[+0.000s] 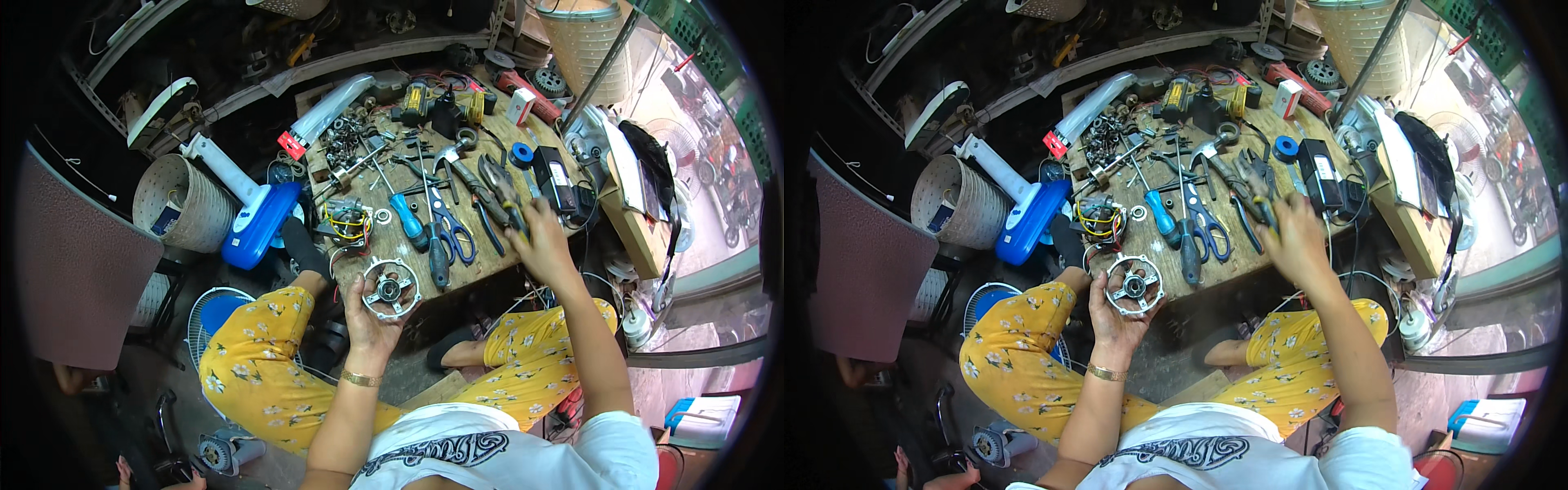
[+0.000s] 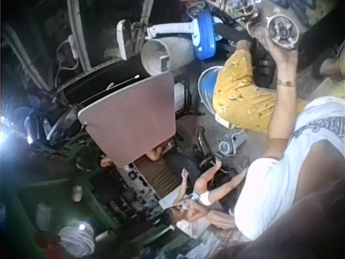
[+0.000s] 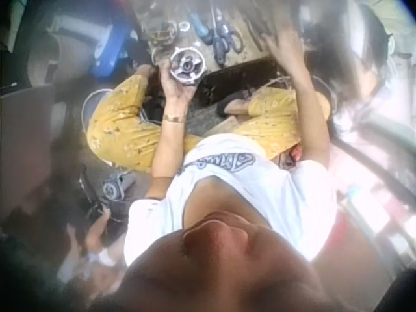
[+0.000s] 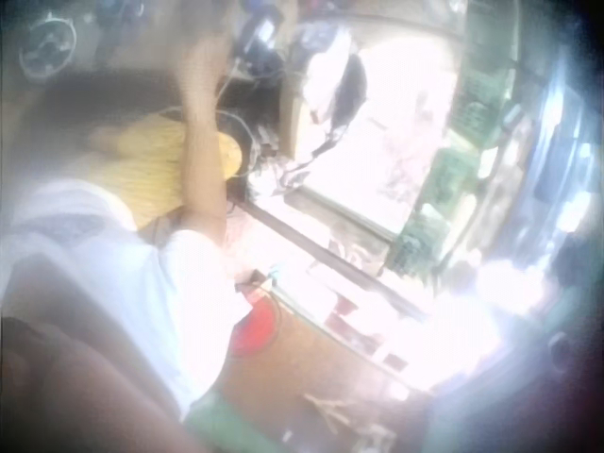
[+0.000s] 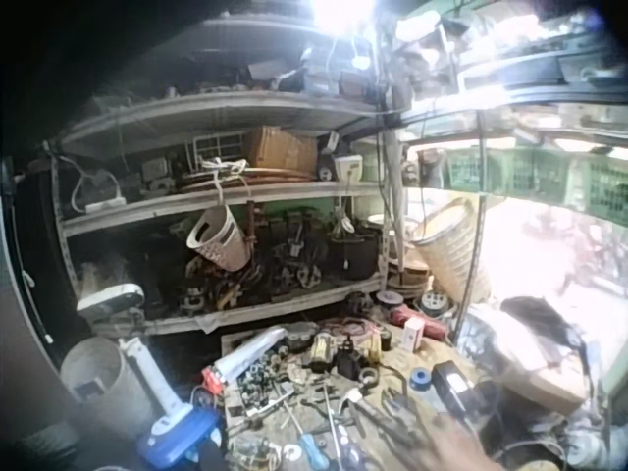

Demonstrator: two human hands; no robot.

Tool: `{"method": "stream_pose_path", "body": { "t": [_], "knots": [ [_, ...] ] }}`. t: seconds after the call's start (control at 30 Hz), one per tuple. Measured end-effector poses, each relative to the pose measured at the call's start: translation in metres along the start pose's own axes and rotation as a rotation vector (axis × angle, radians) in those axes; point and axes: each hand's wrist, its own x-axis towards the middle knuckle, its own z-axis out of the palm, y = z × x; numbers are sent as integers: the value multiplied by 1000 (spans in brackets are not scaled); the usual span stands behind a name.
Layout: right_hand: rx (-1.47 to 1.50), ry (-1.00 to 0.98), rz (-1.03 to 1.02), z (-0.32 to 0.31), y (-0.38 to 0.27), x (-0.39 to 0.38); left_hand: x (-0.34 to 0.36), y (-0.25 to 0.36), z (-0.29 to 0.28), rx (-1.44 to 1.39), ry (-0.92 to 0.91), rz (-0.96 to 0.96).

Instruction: The person repairs an electric fan motor by using a screwdriver to remove screws, using pliers to pull at internal components, and using a hammer to tap a metal shaft into the motor housing.

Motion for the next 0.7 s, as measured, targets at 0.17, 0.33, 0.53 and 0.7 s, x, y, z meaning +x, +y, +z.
{"method": "stream_pose_path", "body": {
  "t": [0.17,0.33,0.53,0.7],
  "knots": [
    [-298,-29,143,40,45,54,-2,-1,4,-30,-25,-49],
    [-344,19,154,59,43,62,-1,-4,-1,-29,44,-61],
    [-171,145,-302,67,-15,75,4,-11,0,17,88,-12],
    [-222,-42,-382,112,-53,93,3,-9,4,51,44,-11]
  ]
}}
